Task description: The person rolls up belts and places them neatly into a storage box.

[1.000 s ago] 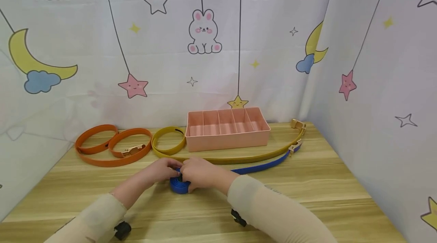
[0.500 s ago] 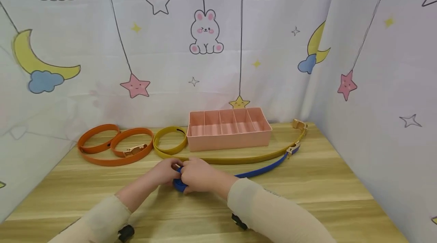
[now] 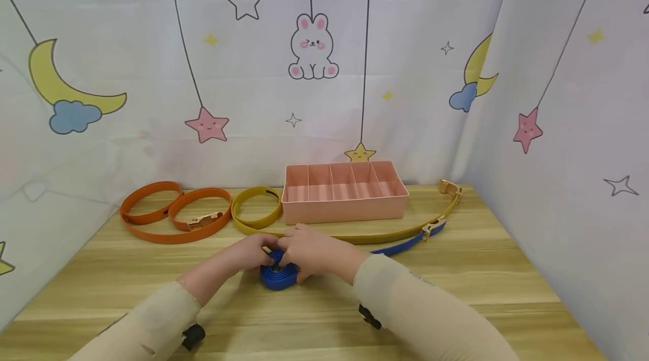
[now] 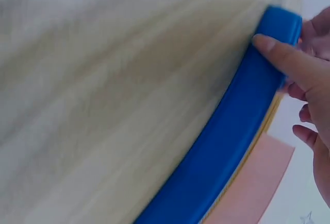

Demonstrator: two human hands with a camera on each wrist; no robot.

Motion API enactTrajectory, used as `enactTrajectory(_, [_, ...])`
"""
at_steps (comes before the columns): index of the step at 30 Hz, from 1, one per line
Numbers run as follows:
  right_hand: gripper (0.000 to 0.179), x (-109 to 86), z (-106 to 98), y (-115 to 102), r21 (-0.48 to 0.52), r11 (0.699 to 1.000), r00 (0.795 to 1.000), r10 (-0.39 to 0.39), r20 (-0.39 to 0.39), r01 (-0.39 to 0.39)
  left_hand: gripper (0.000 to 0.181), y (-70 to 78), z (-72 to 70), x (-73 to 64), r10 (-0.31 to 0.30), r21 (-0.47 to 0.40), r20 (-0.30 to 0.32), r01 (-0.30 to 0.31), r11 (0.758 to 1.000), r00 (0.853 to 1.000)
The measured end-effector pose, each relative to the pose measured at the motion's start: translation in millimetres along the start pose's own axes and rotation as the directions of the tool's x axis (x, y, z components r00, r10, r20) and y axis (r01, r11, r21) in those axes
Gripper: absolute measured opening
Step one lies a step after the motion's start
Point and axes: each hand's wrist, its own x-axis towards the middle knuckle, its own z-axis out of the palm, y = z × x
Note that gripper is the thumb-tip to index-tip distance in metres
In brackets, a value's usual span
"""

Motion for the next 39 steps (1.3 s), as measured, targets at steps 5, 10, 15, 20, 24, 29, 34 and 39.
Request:
enactTrajectory(5, [0.039, -1.9, -0.2, 3.6, -0.024, 1.0, 1.0, 0.004, -0.005, -0.004, 0.038, 1.4, -1.2, 0.7, 0.014, 0.031, 0.022, -0.015, 0.999, 1.0])
enactTrajectory(10, [0.032, 1.8, 2.5, 1.0, -0.004, 1.0, 0.998, -0.012, -0.054, 0.012, 0.033, -0.8, -0.3, 0.0, 0.019, 0.038, -0.034, -0.018, 0.999, 0.999])
enactTrajectory(15, [0.03, 6.5, 3.9, -2.6, 0.016, 1.0, 0.998, 0.015, -0.065, -0.014, 0.027, -3.9, 1.9, -2.4, -0.018, -0.026, -0.141, 0.014, 1.0, 0.99])
enactTrajectory(20, [0.031, 11.3, 2.5, -9.2, 0.036, 0.998, 0.997, 0.06, -0.044, -0.058, 0.028, -5.9, 5.2, -2.6, -0.057, -0.066, -0.171, 0.047, 0.997, 0.984])
enactTrajectory(24, [0.035, 15.8, 0.6, -15.0, 0.02, 0.992, 0.992, 0.122, -0.015, -0.122, 0.038, -3.2, 8.0, -1.3, -0.115, -0.111, -0.16, 0.098, 0.989, 0.98])
enactTrajectory(29, [0.037, 20.2, 1.6, -19.9, 0.032, 0.981, 0.982, 0.191, -0.011, -0.191, 0.038, 1.0, 10.9, 2.2, -0.09, -0.058, -0.172, 0.081, 0.995, 0.981])
enactTrajectory(34, [0.039, 21.8, 1.9, -21.4, 0.007, 0.982, 0.981, 0.191, -0.019, -0.191, 0.033, 1.5, 9.8, 7.9, -0.055, -0.058, -0.142, 0.047, 0.997, 0.988])
enactTrajectory(39, [0.047, 19.2, -2.7, -22.9, -0.056, 0.99, 0.992, 0.129, 0.0, -0.129, 0.039, 3.7, 5.1, 8.0, -0.032, -0.105, -0.058, 0.026, 0.994, 0.998])
